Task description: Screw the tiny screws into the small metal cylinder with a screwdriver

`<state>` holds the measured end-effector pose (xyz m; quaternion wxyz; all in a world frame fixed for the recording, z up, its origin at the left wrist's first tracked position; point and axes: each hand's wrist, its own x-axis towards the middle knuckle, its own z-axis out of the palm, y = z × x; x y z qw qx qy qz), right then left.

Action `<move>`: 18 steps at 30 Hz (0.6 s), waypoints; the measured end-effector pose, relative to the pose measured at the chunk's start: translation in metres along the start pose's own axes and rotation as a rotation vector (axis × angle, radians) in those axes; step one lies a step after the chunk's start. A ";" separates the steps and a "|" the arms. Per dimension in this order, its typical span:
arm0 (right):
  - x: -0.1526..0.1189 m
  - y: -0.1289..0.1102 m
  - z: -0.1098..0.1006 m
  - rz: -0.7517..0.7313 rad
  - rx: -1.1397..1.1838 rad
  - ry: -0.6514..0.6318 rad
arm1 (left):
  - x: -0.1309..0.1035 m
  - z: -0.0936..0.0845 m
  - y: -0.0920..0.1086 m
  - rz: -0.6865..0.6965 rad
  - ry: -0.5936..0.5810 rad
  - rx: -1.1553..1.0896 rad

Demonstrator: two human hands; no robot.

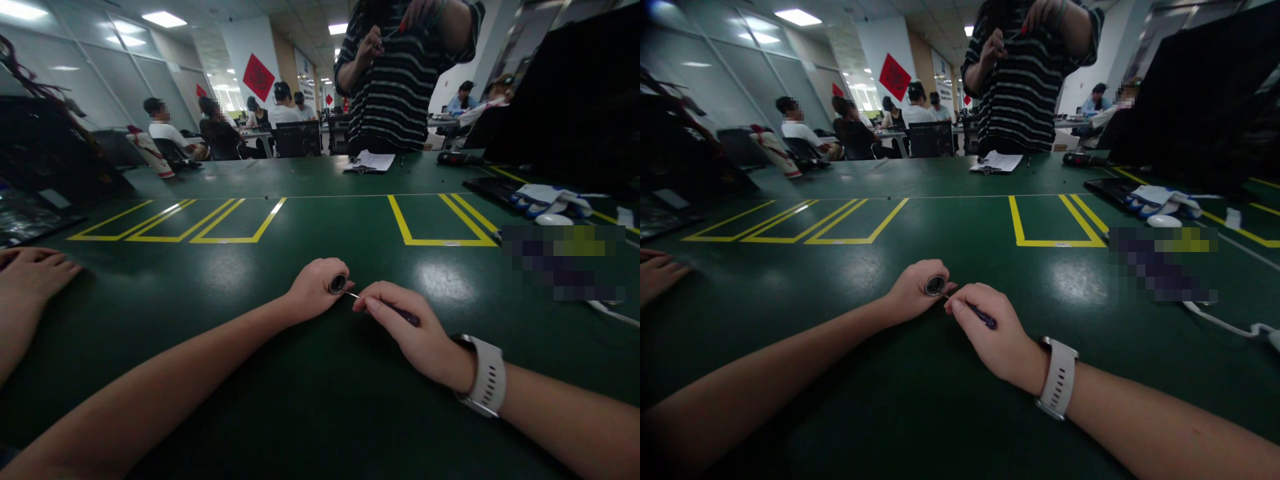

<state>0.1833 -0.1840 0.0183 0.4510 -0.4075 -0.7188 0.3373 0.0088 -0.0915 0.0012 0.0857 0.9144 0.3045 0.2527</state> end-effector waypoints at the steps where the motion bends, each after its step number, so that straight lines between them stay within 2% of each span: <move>1: 0.000 0.000 0.000 0.001 -0.004 -0.001 | 0.000 0.000 0.000 0.013 -0.003 0.030; 5: 0.000 -0.002 0.001 0.015 -0.012 0.002 | -0.001 0.001 -0.001 0.037 -0.012 0.113; 12: 0.000 0.001 0.003 0.027 0.005 -0.002 | -0.001 0.001 -0.001 0.062 -0.020 0.120; 18: -0.001 0.000 0.001 0.017 -0.031 0.065 | 0.000 0.002 -0.003 -0.015 0.011 0.114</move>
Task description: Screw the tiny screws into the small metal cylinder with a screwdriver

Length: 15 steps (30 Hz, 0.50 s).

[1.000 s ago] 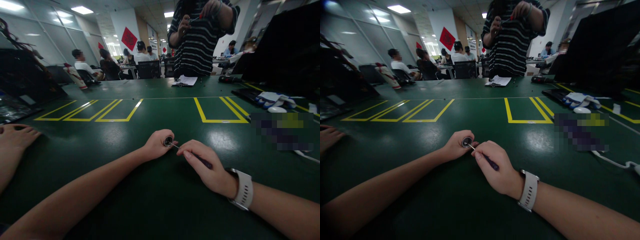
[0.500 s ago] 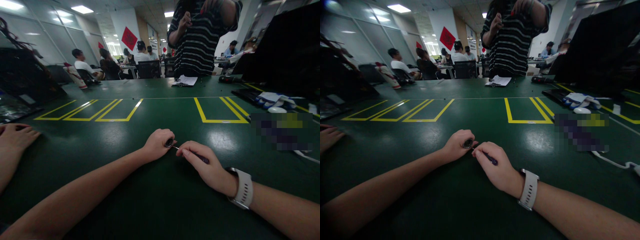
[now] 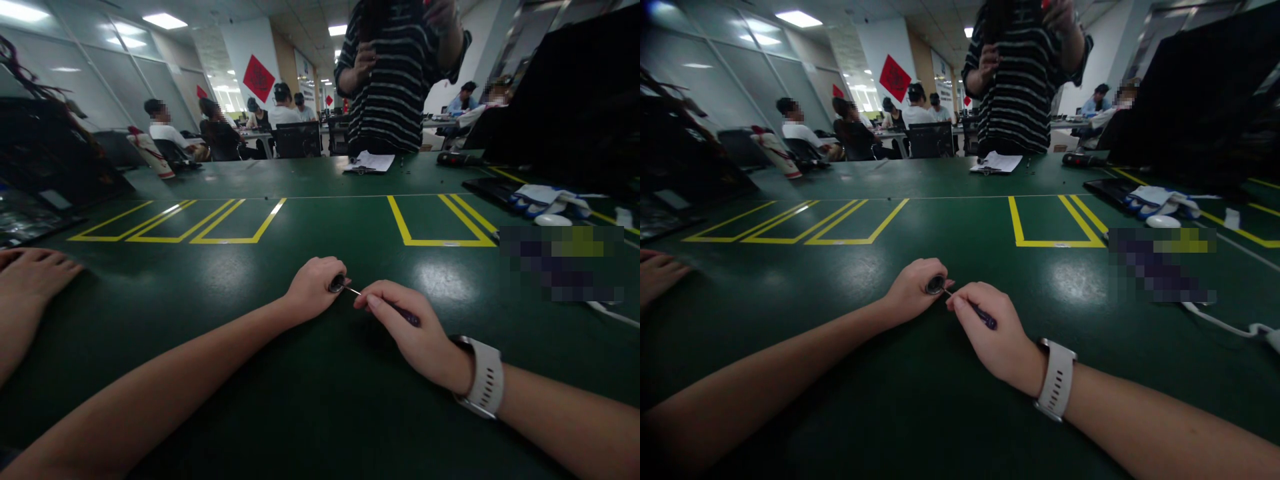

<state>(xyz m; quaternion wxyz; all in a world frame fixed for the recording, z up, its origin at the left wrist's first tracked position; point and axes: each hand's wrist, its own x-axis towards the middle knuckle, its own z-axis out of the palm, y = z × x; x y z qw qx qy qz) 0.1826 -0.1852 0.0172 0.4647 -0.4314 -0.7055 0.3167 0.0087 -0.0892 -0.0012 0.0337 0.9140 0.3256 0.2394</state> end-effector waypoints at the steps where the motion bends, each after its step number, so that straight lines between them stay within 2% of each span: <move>1: 0.000 0.000 -0.001 0.001 -0.001 0.013 | 0.000 0.000 0.000 -0.019 0.002 -0.001; 6: -0.001 0.001 -0.003 0.011 0.024 0.026 | 0.001 0.000 -0.001 -0.088 0.002 -0.008; 15: 0.005 0.003 -0.002 0.114 0.125 -0.096 | 0.000 0.000 0.000 0.025 -0.029 0.031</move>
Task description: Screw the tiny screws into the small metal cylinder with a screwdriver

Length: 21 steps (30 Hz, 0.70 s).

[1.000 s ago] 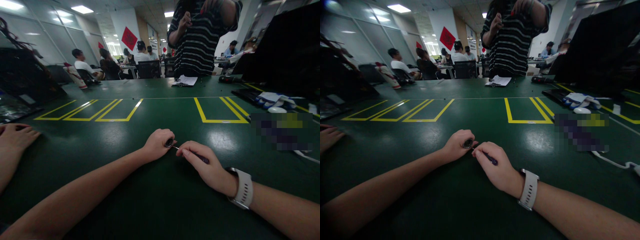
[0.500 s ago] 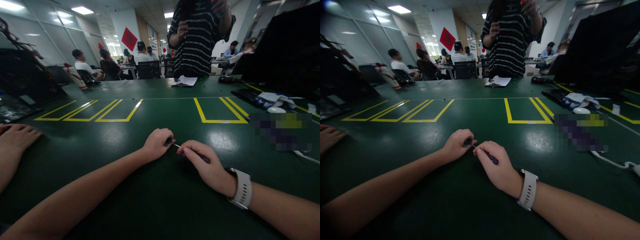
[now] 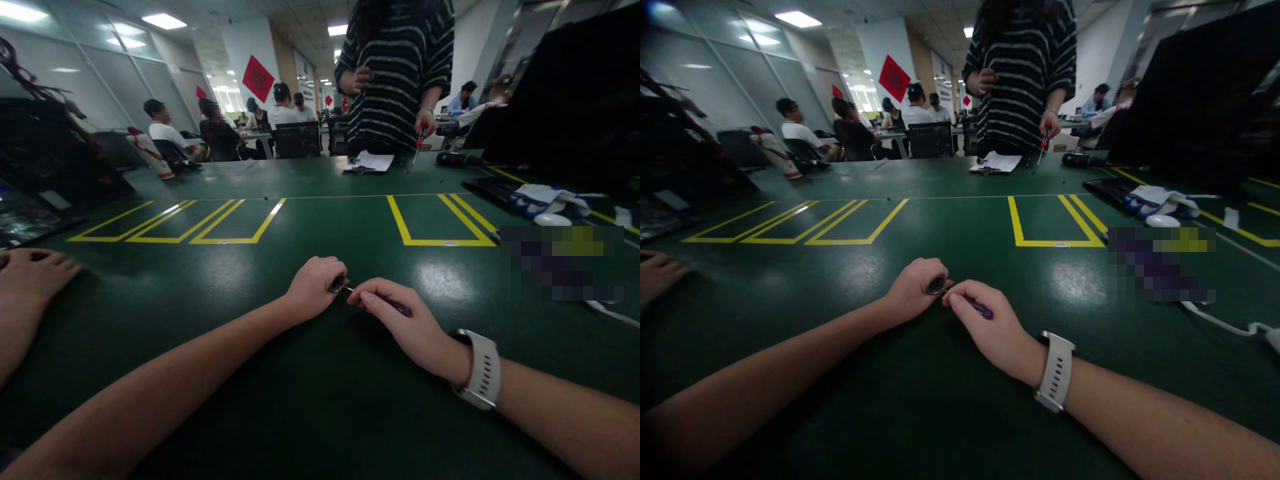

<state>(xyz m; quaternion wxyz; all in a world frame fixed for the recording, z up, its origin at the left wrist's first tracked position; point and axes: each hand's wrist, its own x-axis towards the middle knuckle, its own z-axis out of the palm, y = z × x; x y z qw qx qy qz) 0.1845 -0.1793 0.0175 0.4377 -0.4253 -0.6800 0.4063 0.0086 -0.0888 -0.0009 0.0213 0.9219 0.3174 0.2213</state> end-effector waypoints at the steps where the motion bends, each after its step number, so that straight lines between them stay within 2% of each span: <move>1: 0.000 0.000 -0.001 0.004 0.006 0.004 | 0.000 0.000 0.000 -0.005 -0.004 0.011; 9: -0.001 0.002 -0.003 0.013 0.035 0.115 | 0.001 -0.003 0.002 -0.094 -0.027 0.030; 14: 0.000 0.002 -0.003 0.053 0.036 0.111 | 0.002 -0.003 0.002 -0.142 -0.047 0.038; 21: 0.005 0.004 -0.002 0.183 0.076 0.102 | 0.003 -0.002 0.001 -0.216 -0.036 0.027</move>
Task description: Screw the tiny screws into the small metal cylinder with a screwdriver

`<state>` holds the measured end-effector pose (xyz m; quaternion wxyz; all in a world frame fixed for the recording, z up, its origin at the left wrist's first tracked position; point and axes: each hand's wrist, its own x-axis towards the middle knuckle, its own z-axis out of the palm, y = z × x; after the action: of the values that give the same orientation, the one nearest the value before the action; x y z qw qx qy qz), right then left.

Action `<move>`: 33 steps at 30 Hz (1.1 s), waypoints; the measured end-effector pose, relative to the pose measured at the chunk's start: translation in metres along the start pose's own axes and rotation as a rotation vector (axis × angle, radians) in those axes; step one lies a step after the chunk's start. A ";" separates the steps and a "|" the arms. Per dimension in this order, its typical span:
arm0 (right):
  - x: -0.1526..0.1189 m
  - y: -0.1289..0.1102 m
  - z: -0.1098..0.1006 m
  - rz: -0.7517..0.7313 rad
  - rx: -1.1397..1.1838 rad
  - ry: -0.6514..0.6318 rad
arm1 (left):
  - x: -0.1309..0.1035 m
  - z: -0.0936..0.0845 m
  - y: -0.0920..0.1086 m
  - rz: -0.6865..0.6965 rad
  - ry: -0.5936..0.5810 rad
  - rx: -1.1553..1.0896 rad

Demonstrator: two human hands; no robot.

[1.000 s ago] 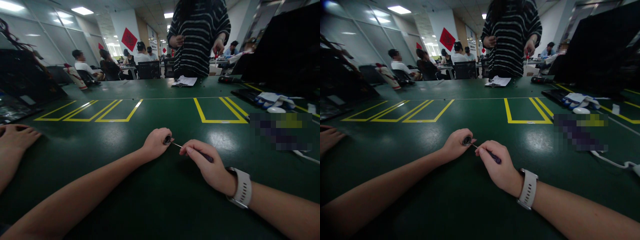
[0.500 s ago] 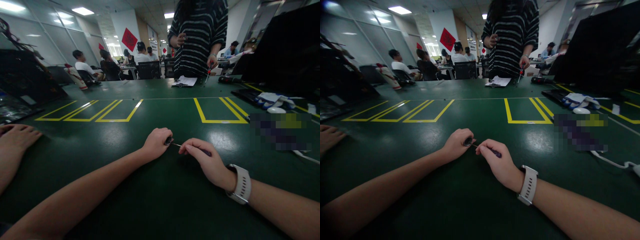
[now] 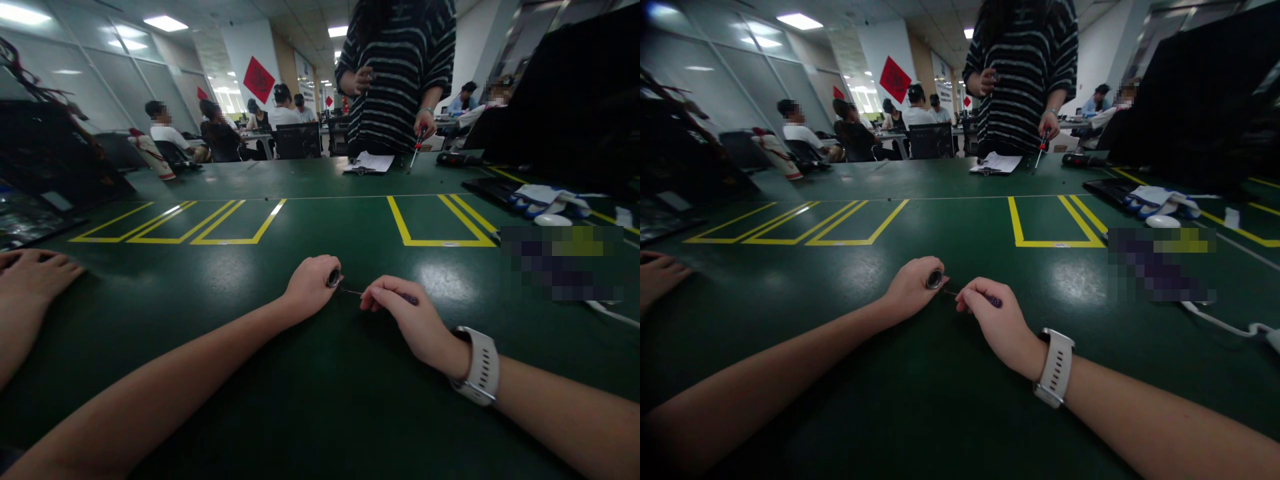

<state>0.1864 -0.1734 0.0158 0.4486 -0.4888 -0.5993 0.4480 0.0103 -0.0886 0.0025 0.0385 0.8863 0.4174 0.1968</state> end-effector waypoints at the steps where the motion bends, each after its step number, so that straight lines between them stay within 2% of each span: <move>1: 0.000 0.000 0.000 0.004 -0.001 0.007 | 0.000 0.000 0.000 -0.009 -0.004 -0.010; 5: 0.000 0.000 0.000 -0.002 -0.014 0.032 | 0.000 -0.001 -0.001 -0.057 -0.003 -0.055; 9: -0.001 0.000 0.000 0.003 -0.066 0.005 | 0.000 0.000 -0.001 -0.073 0.046 -0.100; 12: 0.000 0.000 0.002 0.000 -0.086 -0.002 | -0.001 0.001 -0.001 -0.029 0.060 -0.155; 17: 0.001 0.002 0.002 0.000 -0.091 0.004 | -0.002 0.002 0.001 0.064 0.009 -0.157; 22: 0.001 0.002 0.002 -0.012 -0.094 0.002 | -0.003 0.001 0.001 0.103 0.040 -0.159; 27: 0.000 0.001 0.002 -0.042 -0.079 0.069 | -0.003 0.000 0.002 0.120 -0.013 -0.152; 30: -0.002 0.002 0.000 -0.096 -0.069 0.136 | -0.003 0.000 0.000 0.090 0.016 -0.176; 33: -0.004 0.004 -0.001 -0.154 -0.014 0.144 | -0.002 0.001 -0.003 0.027 0.095 -0.235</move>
<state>0.1891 -0.1769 0.0117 0.5202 -0.4752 -0.6044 0.3718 0.0076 -0.0885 0.0006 0.1195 0.8709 0.3809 0.2866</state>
